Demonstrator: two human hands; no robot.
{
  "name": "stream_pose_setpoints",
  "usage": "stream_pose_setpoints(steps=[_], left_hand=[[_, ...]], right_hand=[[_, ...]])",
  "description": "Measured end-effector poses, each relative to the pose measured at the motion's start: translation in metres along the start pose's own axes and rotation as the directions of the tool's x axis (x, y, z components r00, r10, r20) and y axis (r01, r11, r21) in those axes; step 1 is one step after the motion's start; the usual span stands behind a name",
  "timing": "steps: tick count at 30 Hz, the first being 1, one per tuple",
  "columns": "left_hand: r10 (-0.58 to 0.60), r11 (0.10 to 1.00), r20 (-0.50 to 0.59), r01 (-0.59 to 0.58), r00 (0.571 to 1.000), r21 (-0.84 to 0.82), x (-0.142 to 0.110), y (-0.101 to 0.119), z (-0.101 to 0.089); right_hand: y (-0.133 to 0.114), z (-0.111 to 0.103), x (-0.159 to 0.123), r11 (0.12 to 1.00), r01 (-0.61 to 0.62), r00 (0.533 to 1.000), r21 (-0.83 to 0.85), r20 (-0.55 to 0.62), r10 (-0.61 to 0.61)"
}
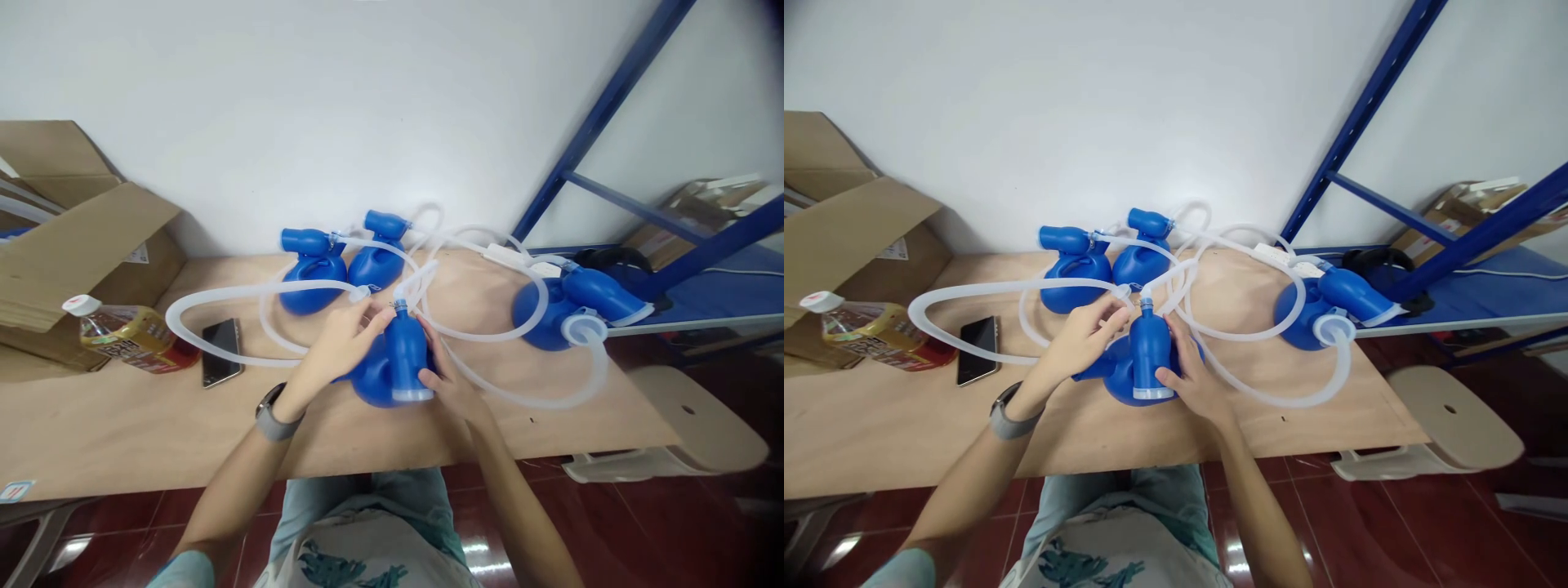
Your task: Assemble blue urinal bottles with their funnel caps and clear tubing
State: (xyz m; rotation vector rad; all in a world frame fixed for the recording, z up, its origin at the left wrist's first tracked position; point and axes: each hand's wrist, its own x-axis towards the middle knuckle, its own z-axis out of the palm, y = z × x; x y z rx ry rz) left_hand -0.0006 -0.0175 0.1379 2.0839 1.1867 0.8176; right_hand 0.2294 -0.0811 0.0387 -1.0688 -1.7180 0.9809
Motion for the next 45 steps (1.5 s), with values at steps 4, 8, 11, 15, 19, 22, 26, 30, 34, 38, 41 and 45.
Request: stream_pose_setpoints(steps=[4, 8, 11, 15, 19, 22, 26, 30, 34, 38, 41, 45], left_hand=[[0.027, 0.97, 0.026, -0.032, 0.999, 0.24, 0.023, 0.019, 0.011], [0.041, 0.971, -0.007, -0.038, 0.999, 0.235, 0.032, 0.012, 0.02], [0.031, 0.974, -0.061, -0.016, 0.998, 0.225, 0.035, 0.005, 0.027], [0.064, 0.951, -0.109, -0.027, 0.992, 0.308, 0.038, 0.004, 0.033], [0.079, 0.946, -0.117, -0.038, 0.99, 0.322, 0.041, 0.006, 0.034], [0.051, 0.964, -0.095, -0.024, 0.994, 0.265, 0.044, 0.007, 0.033], [0.054, 0.974, -0.058, -0.039, 0.997, 0.222, 0.045, 0.009, 0.031], [0.062, 0.982, -0.056, -0.051, 0.997, 0.184, 0.044, 0.01, 0.029], [0.001, 0.994, 0.001, -0.001, 1.0, 0.11, 0.052, 0.005, 0.025], [-0.002, 0.994, 0.068, -0.006, 0.998, 0.109, 0.058, 0.005, 0.02], [0.002, 0.998, 0.157, -0.012, 0.988, 0.064, 0.049, 0.009, 0.014], [-0.15, 0.985, 0.123, 0.159, 0.981, -0.069, 0.014, 0.01, 0.009]], right_hand=[[-0.005, 0.006, 0.002, 0.998, -0.009, 0.999, -0.057, -0.032, 0.008], [-0.013, 0.008, 0.002, 0.997, -0.013, 0.999, -0.079, -0.043, 0.01], [-0.018, 0.01, 0.004, 0.997, -0.035, 0.997, -0.066, -0.077, 0.03], [-0.02, 0.013, 0.006, 0.998, -0.06, 0.99, -0.029, -0.132, 0.056], [-0.021, 0.016, 0.007, 0.998, -0.059, 0.988, -0.004, -0.146, 0.058], [-0.025, 0.02, 0.008, 0.998, -0.062, 0.978, -0.021, -0.202, 0.057], [-0.04, 0.028, 0.013, 0.99, -0.112, 0.953, -0.082, -0.29, 0.084], [-0.051, 0.038, 0.022, 0.993, -0.112, 0.948, 0.023, -0.296, 0.114], [-0.052, 0.046, 0.027, 0.994, -0.072, 0.927, 0.078, -0.363, 0.096], [-0.048, 0.05, 0.029, 0.993, -0.097, 0.912, 0.073, -0.394, 0.118], [-0.042, 0.053, 0.032, 0.979, -0.132, 0.892, 0.154, -0.412, 0.186], [-0.037, 0.05, 0.04, 0.903, -0.22, 0.854, 0.37, -0.374, 0.361]])
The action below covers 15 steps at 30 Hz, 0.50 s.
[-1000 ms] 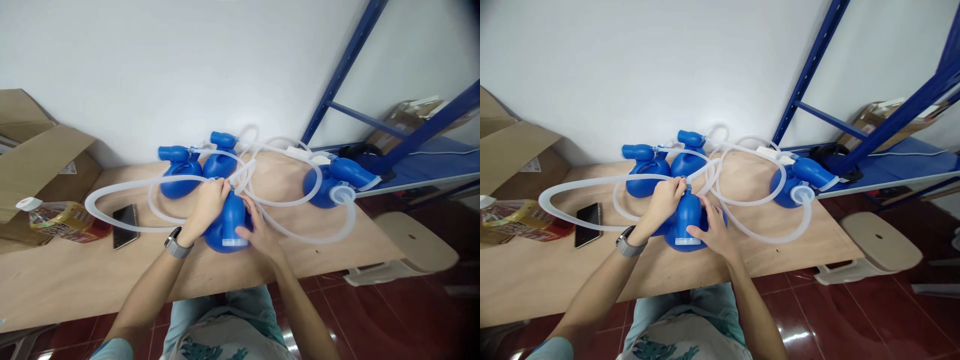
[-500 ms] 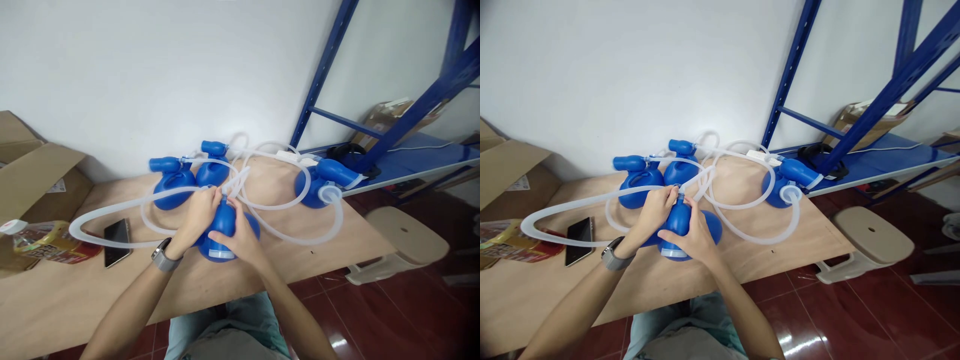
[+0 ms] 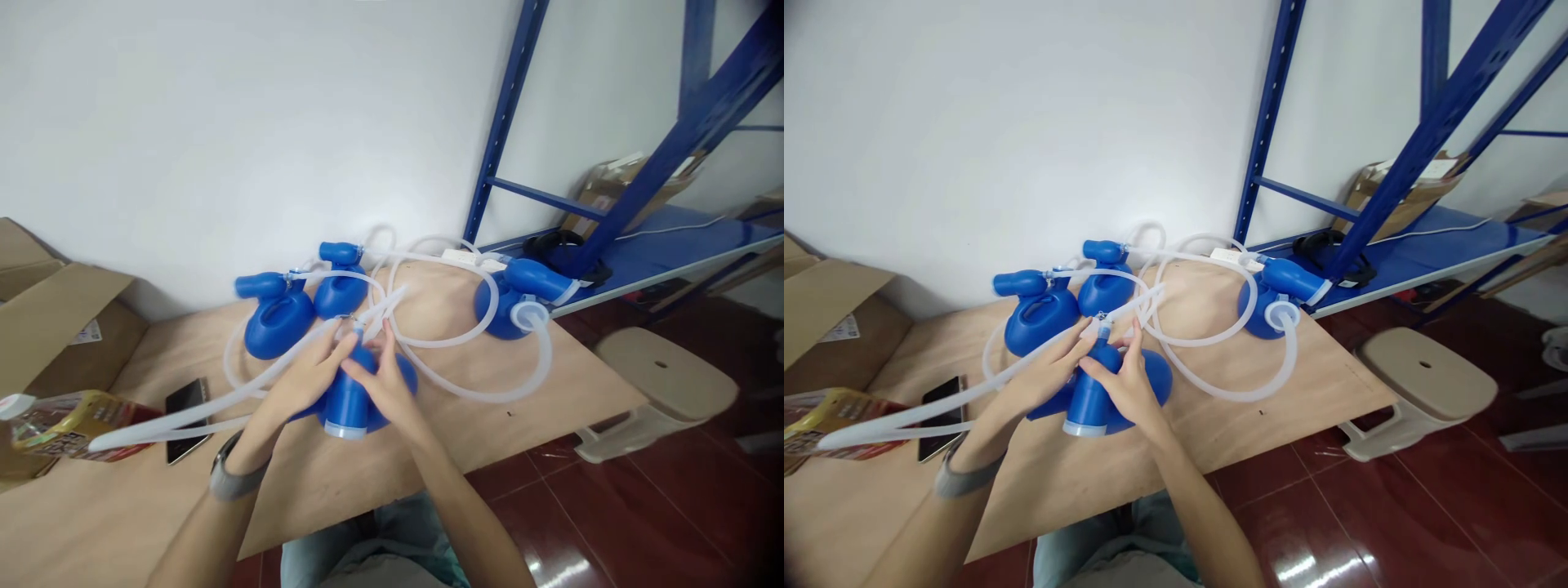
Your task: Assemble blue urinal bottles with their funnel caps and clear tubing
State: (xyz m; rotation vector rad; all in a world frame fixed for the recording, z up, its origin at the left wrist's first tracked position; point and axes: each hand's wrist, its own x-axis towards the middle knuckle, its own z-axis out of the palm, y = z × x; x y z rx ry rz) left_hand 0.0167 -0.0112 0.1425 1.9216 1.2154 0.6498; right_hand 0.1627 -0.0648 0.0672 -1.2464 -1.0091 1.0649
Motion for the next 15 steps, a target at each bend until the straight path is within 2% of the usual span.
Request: stream_pose_setpoints(steps=[2, 6, 10, 13, 15], left_hand=[[-0.045, 0.997, -0.02, 0.044, 0.999, -0.061, -0.02, -0.007, 0.006], [0.042, 0.999, -0.061, -0.041, 0.997, 0.021, -0.044, -0.02, 0.026], [0.056, 0.998, -0.062, -0.055, 0.997, 0.006, -0.041, -0.026, 0.029], [0.058, 0.993, -0.036, -0.061, 0.998, -0.099, -0.032, -0.027, 0.018], [0.079, 0.974, -0.016, -0.08, 0.997, -0.21, -0.027, -0.028, 0.012]], right_hand=[[-0.006, -0.001, 0.007, 0.996, -0.061, 0.998, 0.061, 0.031, 0.059], [-0.026, 0.003, 0.034, 0.938, -0.155, 0.981, 0.31, 0.163, 0.109], [-0.04, 0.014, 0.07, 0.729, -0.393, 0.909, 0.561, 0.357, 0.215], [-0.043, 0.019, 0.087, 0.589, -0.489, 0.864, 0.643, 0.453, 0.223], [-0.044, 0.019, 0.095, 0.534, -0.53, 0.841, 0.659, 0.492, 0.227]])
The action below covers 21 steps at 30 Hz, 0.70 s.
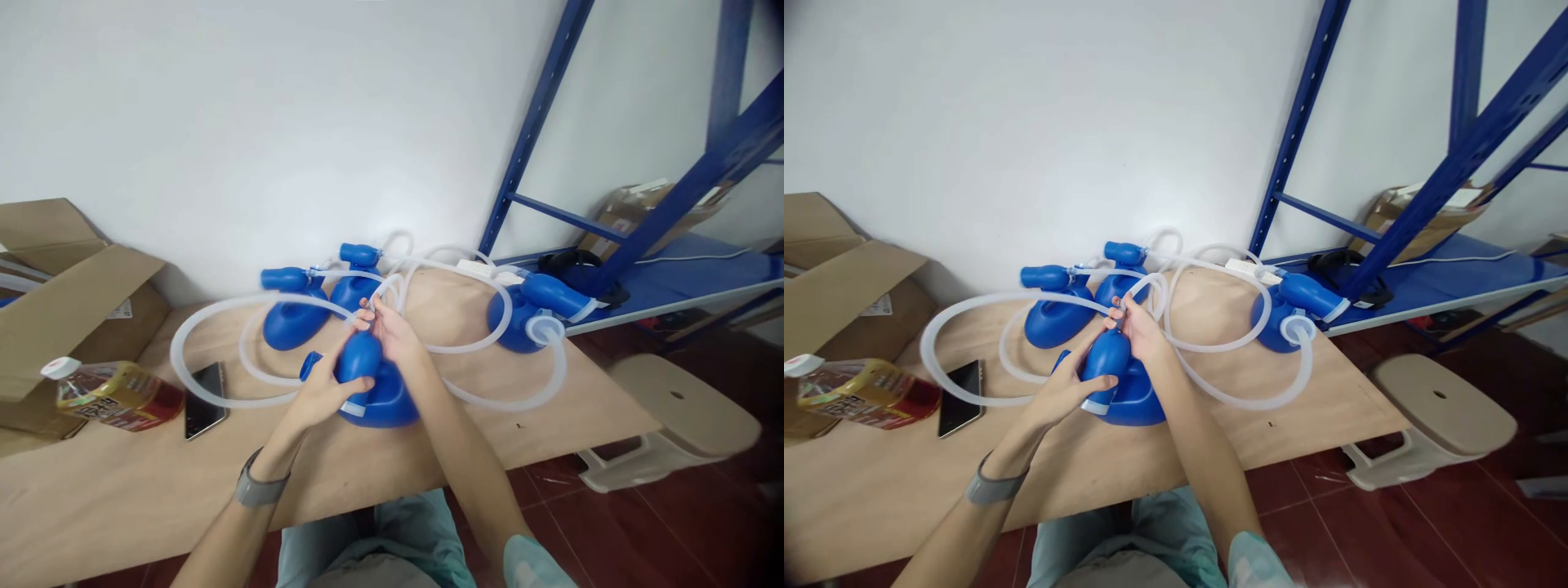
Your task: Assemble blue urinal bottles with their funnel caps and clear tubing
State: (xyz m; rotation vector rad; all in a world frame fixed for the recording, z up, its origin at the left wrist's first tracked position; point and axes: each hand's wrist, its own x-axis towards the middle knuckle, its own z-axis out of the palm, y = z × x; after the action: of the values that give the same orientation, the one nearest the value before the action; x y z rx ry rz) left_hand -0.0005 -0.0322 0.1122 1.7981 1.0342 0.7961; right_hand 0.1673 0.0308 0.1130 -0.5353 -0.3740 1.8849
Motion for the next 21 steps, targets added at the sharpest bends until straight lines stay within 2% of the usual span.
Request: stream_pose_setpoints(steps=[4, 7, 11, 14, 21], left_hand=[[-0.067, 0.974, 0.038, 0.074, 0.997, -0.214, 0.009, -0.004, -0.005], [-0.107, 0.954, 0.03, 0.111, 0.994, -0.278, 0.014, -0.009, -0.002], [-0.085, 0.988, -0.021, 0.081, 0.996, -0.133, 0.014, -0.011, 0.005], [-0.056, 0.998, -0.015, 0.055, 0.998, -0.022, 0.012, -0.009, 0.009], [-0.029, 1.0, -0.015, 0.029, 0.999, -0.009, 0.018, -0.008, 0.009]], right_hand=[[-0.012, 0.001, 0.009, 0.999, -0.032, 0.999, 0.015, 0.018, 0.032], [-0.02, 0.004, 0.015, 0.999, -0.049, 0.999, 0.013, 0.017, 0.049], [-0.024, 0.002, 0.02, 0.998, -0.056, 0.998, -0.006, -0.013, 0.056], [-0.025, -0.002, 0.02, 0.999, -0.041, 0.998, -0.014, -0.042, 0.04], [-0.033, -0.002, 0.025, 0.995, -0.092, 0.995, -0.042, -0.054, 0.09]])
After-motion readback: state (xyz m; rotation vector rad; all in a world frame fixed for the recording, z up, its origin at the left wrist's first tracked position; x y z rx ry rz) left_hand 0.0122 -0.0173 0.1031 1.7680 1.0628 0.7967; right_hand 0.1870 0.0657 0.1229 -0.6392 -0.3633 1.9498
